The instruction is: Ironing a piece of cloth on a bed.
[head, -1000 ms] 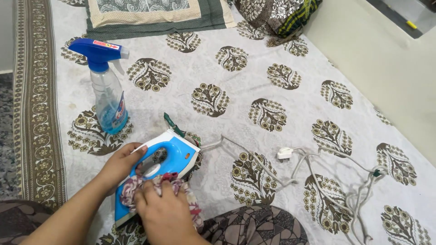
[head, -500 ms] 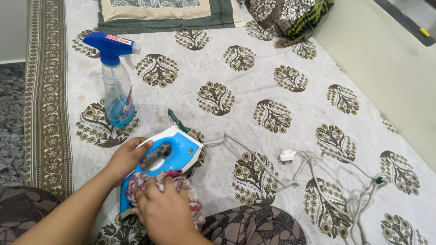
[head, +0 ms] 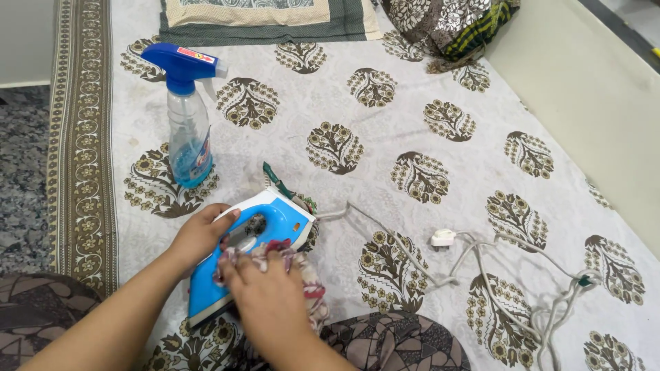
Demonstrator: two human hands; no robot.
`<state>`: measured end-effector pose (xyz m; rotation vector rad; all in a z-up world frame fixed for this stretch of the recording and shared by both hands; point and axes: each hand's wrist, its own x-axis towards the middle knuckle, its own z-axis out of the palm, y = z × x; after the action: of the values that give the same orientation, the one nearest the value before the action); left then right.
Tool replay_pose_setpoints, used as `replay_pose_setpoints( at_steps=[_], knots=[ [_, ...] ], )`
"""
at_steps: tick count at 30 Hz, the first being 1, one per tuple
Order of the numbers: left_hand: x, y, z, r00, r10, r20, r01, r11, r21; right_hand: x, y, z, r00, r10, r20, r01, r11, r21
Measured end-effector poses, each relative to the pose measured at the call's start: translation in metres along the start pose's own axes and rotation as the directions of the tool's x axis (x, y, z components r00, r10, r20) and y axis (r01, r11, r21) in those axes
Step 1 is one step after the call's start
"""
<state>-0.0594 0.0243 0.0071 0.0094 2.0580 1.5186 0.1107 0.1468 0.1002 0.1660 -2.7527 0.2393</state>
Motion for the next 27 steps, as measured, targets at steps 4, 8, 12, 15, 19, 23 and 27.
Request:
replay_pose_setpoints(
  at_steps=[4, 8, 12, 15, 19, 23, 27],
  knots=[
    [0.007, -0.009, 0.004, 0.999, 0.041, 0.004, -0.041, 0.999, -0.023, 0.005, 0.013, 0.005, 0.991, 0.072, 0.117, -0.075, 0.997, 0.026],
    [-0.018, 0.015, 0.006, 0.999, 0.021, 0.035, -0.02, 1.0, -0.02, 0.019, 0.072, 0.018, 0.962, 0.265, 0.067, -0.267, 0.963, 0.024],
    [-0.015, 0.011, 0.005, 1.0, 0.008, -0.006, -0.008, 0.999, 0.052, 0.009, 0.042, 0.016, 0.984, 0.174, 0.037, -0.176, 0.983, 0.043],
    [-0.011, 0.008, 0.004, 1.0, -0.005, -0.012, 0.005, 0.999, 0.039, -0.007, -0.004, 0.008, 0.995, -0.063, 0.079, 0.064, 0.998, -0.006],
    [-0.01, 0.003, 0.007, 1.0, 0.014, -0.007, -0.014, 1.0, 0.003, -0.011, 0.001, 0.006, 0.99, -0.127, 0.059, 0.122, 0.989, 0.088],
    [-0.016, 0.008, 0.011, 1.0, 0.029, -0.004, -0.029, 0.999, -0.016, 0.013, 0.06, 0.007, 0.98, 0.169, 0.105, -0.182, 0.975, 0.126],
    [-0.021, 0.013, 0.011, 0.998, 0.059, -0.027, -0.057, 0.995, 0.088, 0.01, 0.051, 0.004, 0.964, 0.25, 0.091, -0.257, 0.964, 0.075]
  ],
)
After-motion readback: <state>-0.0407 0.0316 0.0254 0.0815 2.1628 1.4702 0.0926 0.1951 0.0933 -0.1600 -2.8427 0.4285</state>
